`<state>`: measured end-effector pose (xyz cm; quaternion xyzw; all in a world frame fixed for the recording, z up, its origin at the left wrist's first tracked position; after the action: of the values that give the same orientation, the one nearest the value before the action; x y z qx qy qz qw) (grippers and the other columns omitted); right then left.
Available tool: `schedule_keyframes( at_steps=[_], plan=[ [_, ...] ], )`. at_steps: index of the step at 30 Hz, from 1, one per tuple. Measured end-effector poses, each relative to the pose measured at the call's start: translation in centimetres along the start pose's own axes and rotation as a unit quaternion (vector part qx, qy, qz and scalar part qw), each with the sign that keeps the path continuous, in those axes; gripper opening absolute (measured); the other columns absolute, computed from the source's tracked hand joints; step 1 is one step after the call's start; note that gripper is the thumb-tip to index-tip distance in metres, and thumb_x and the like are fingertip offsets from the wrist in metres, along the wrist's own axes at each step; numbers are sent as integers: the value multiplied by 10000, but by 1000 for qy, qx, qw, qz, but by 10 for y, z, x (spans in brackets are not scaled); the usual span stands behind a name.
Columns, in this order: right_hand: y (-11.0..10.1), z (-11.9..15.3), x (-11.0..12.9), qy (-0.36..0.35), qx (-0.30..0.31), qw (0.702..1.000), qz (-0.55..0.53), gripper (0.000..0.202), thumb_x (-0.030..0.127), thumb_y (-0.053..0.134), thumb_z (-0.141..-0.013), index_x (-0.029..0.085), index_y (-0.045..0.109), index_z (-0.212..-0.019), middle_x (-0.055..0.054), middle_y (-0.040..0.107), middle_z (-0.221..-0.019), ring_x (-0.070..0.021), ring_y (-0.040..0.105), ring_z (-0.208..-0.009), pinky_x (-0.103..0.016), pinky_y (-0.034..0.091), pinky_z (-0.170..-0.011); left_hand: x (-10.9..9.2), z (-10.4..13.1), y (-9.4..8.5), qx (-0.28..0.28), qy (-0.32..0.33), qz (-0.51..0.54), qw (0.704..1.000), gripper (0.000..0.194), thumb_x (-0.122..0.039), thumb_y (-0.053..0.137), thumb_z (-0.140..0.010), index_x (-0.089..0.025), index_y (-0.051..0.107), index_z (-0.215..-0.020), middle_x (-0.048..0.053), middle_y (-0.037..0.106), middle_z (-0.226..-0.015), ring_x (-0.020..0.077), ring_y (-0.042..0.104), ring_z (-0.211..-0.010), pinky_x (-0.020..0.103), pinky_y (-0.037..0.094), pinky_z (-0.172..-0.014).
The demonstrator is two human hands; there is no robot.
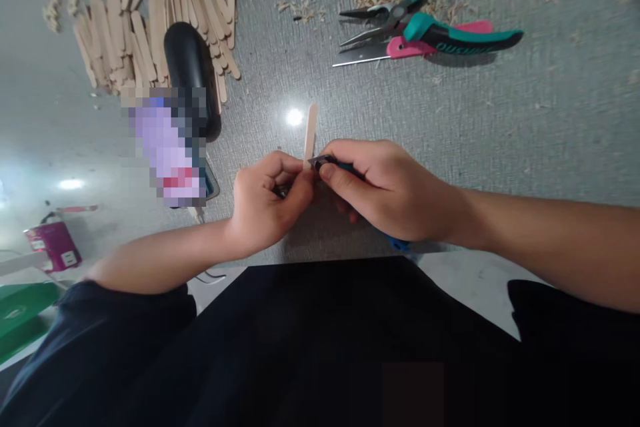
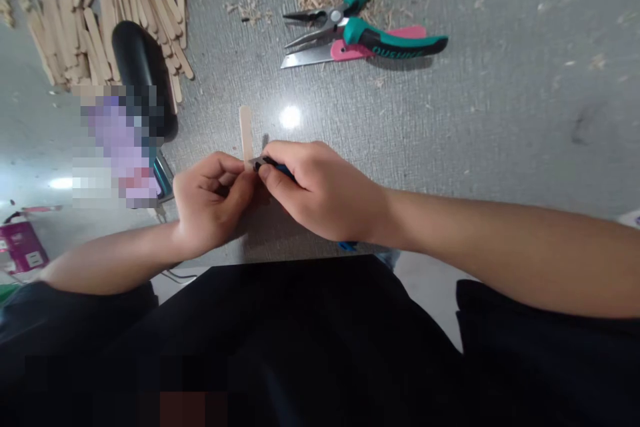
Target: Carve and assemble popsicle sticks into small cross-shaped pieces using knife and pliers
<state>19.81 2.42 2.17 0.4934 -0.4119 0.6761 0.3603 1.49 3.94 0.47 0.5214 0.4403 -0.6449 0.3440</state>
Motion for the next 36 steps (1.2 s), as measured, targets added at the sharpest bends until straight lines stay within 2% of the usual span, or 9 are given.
schedule_keyframes(
  at_steps=[5,12,21,29,36],
  plan=[
    [0,-1,0,-1,0,1000,17,325,225,538,-1123,271,470,-809,12,570,-709,-168,509,-672,-360,365,-678,-3,-3,0,-2,23,9,1000,252,-334,796,-1070,-198,715,-875,0,805,-664,102,727,-522,169,532,-496],
    [1,-2,-1,9,-10,999,38,353,216,544,-1130,272,465,-790,3,565,-735,-176,507,-700,-369,335,-693,-1,-5,0,-7,49,21,999,410,-525,815,-1087,-190,725,-869,6,795,-657,97,717,-507,161,521,-471],
    [1,-2,-2,30,-10,999,38,376,188,567,-1125,270,448,-778,18,557,-703,-157,491,-681,-355,341,-662,4,-5,3,-3,36,55,998,483,-613,833,-1064,-207,679,-852,-41,699,-591,83,644,-450,173,490,-444],
    [0,-3,0,46,-11,998,38,393,176,589,-1122,262,448,-765,15,567,-692,-153,497,-677,-344,349,-655,5,-4,2,-5,45,39,998,433,-559,821,-1089,-201,710,-872,-25,726,-623,78,651,-472,165,461,-442],
    [1,-2,6,112,-12,992,65,430,113,605,-1111,258,455,-735,26,521,-628,-150,492,-617,-353,339,-621,-1,-4,1,-4,86,-11,996,373,-478,800,-1114,-210,712,-871,-25,708,-617,67,586,-469,180,402,-439]
  ],
)
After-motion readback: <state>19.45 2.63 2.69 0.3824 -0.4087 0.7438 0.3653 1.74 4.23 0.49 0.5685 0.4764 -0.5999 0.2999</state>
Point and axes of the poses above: each hand's wrist, its own z-axis away from the middle knuckle, its own y-axis out of the palm, x = y × z, the point moved 4 cm from there along -z, towards the middle knuckle
